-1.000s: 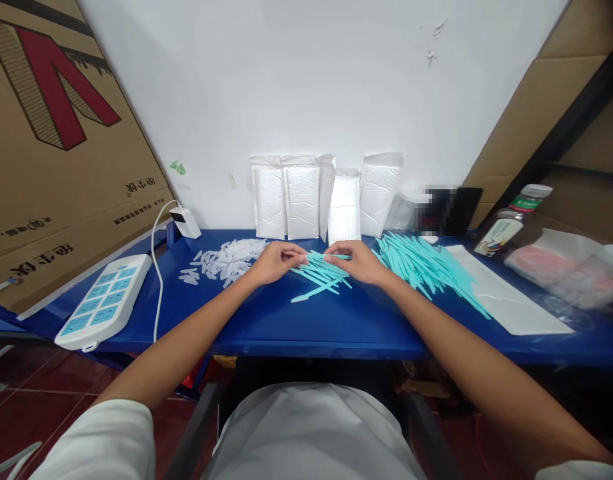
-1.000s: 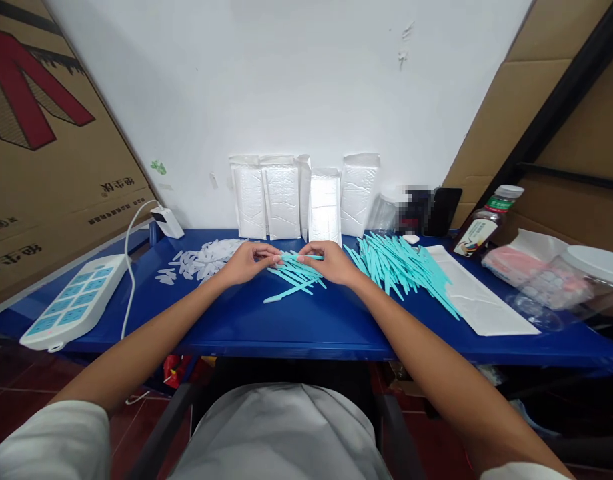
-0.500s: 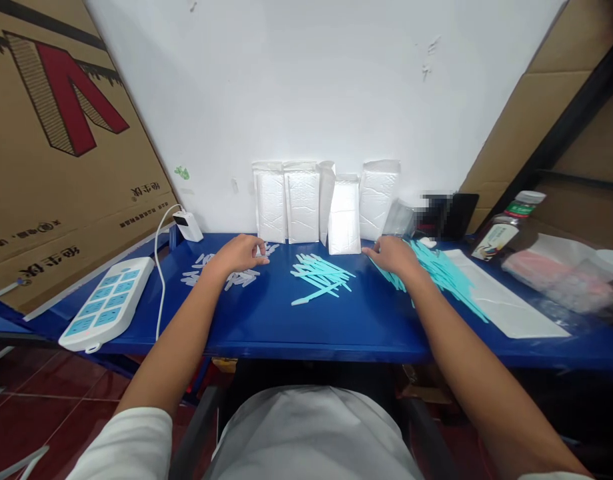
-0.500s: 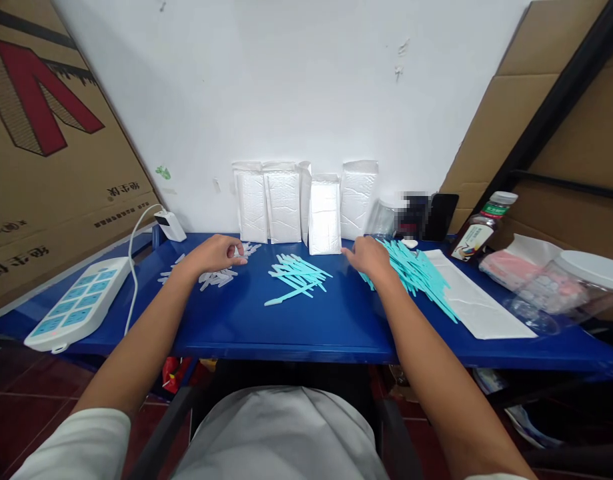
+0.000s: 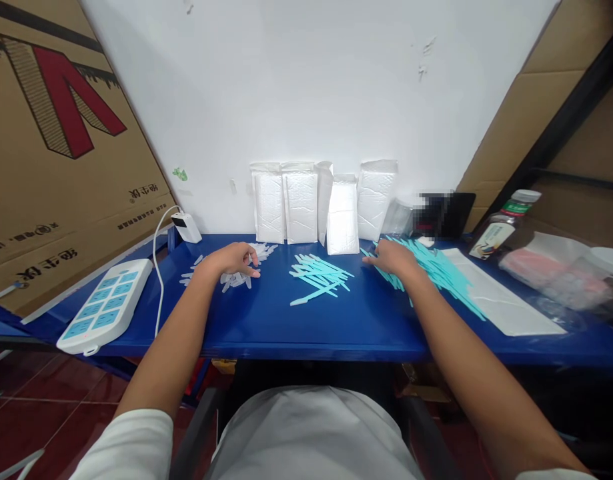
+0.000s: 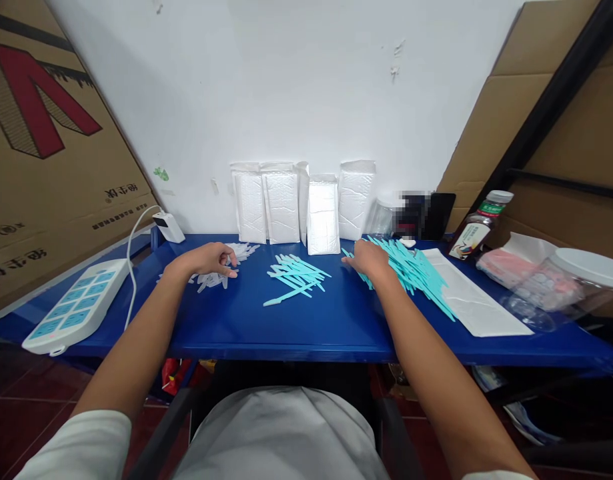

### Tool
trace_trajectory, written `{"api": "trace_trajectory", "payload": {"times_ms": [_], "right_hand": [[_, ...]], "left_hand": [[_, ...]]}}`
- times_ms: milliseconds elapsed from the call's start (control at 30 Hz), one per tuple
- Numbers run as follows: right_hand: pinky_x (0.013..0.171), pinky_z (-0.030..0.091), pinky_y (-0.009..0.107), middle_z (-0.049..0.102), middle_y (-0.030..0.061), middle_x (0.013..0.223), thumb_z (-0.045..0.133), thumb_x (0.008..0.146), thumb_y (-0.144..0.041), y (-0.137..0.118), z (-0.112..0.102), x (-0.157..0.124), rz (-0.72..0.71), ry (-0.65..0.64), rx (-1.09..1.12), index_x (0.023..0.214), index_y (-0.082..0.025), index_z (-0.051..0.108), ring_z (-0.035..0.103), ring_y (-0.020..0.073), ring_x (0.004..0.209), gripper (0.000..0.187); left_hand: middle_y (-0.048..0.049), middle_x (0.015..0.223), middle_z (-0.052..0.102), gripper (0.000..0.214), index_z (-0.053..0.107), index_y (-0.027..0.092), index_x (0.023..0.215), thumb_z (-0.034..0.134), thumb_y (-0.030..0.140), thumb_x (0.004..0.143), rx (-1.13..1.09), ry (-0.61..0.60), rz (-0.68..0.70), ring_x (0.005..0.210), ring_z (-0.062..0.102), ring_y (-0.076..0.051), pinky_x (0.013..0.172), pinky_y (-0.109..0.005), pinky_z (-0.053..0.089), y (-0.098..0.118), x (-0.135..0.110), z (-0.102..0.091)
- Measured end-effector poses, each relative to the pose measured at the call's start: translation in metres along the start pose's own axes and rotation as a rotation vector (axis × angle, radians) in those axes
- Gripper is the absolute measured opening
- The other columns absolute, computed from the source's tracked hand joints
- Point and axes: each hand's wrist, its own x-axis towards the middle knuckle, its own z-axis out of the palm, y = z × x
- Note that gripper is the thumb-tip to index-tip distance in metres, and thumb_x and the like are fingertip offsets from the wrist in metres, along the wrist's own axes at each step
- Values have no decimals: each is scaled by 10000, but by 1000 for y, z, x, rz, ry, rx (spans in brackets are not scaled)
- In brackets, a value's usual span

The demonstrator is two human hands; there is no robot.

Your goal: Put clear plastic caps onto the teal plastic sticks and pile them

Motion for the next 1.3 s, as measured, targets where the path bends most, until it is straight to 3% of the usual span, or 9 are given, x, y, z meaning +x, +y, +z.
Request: {"api": "trace_trajectory", "payload": {"times_ms": [167, 333, 500, 700, 767, 900, 1033, 1133, 1300], "right_hand": [[752, 491, 353, 765, 186, 984, 681, 960, -454, 1, 1, 1, -6, -100, -30, 956, -155, 769, 732, 309, 947, 312], [730, 486, 330, 767, 170, 910, 665, 961, -397, 0, 7, 6, -82, -80, -32, 925, -165, 773, 734, 289, 916, 259], [763, 505, 345, 772, 197, 991, 703, 937, -449, 2, 9, 7, -42, -51, -22, 977, -155, 778, 739, 308, 948, 306], [818, 518, 380, 756, 241, 1164, 597, 970, -312, 0, 7, 4, -61, -83, -29, 1104, -120, 765, 723, 359, 1106, 288], [840, 516, 402, 733, 276, 1218, 531, 994, -280, -2, 4, 2, 14, -20, 18, 1170, -87, 733, 710, 383, 1139, 331], [856, 506, 426, 724, 315, 1166, 435, 1049, -314, -5, -2, 2, 130, 251, 176, 1314, -30, 594, 718, 387, 1074, 420], [741, 506, 335, 730, 102, 808, 457, 1061, -455, -15, -8, -3, -182, 397, 585, 1193, -155, 626, 692, 243, 742, 369], [624, 483, 295, 627, 14, 640, 548, 988, -649, -27, -10, -13, -435, 281, 884, 1044, -180, 681, 573, 167, 553, 490], [535, 448, 273, 632, 32, 671, 681, 859, -733, -44, -7, -26, -569, 38, 1003, 959, -166, 745, 552, 151, 573, 579]], "left_hand": [[-53, 704, 672, 314, 796, 243, 757, 850, 509, 599, 6, -47, 4, 595, 583, -202, 511, -276, 373, -7, -1, -2], [-59, 708, 698, 346, 770, 240, 738, 815, 576, 669, -24, -109, 26, 608, 596, -203, 528, -282, 380, 1, 2, 6], [-66, 811, 745, 407, 741, 216, 813, 789, 615, 745, -112, 20, 132, 719, 659, -221, 617, -291, 463, 18, 4, 14], [-63, 828, 756, 371, 740, 193, 928, 660, 554, 909, -159, 185, 256, 766, 684, -212, 708, -299, 504, 28, 7, 19], [-68, 836, 757, 379, 739, 186, 926, 644, 553, 926, -162, 263, 268, 779, 687, -215, 726, -306, 510, 30, 7, 19], [-102, 939, 779, 428, 721, 173, 939, 674, 598, 915, -237, 359, 275, 882, 710, -239, 762, -322, 532, 36, 5, 19], [-127, 975, 802, 487, 714, 158, 1002, 700, 635, 905, -477, 251, 302, 856, 741, -239, 740, -338, 573, 46, 4, 23], [-141, 980, 808, 487, 742, 148, 1001, 735, 622, 892, -585, 176, 348, 892, 756, -250, 776, -357, 604, 53, 5, 28], [-153, 1090, 803, 473, 770, 152, 1027, 744, 606, 898, -643, 54, 387, 957, 761, -254, 811, -357, 618, 60, 6, 37]]}}
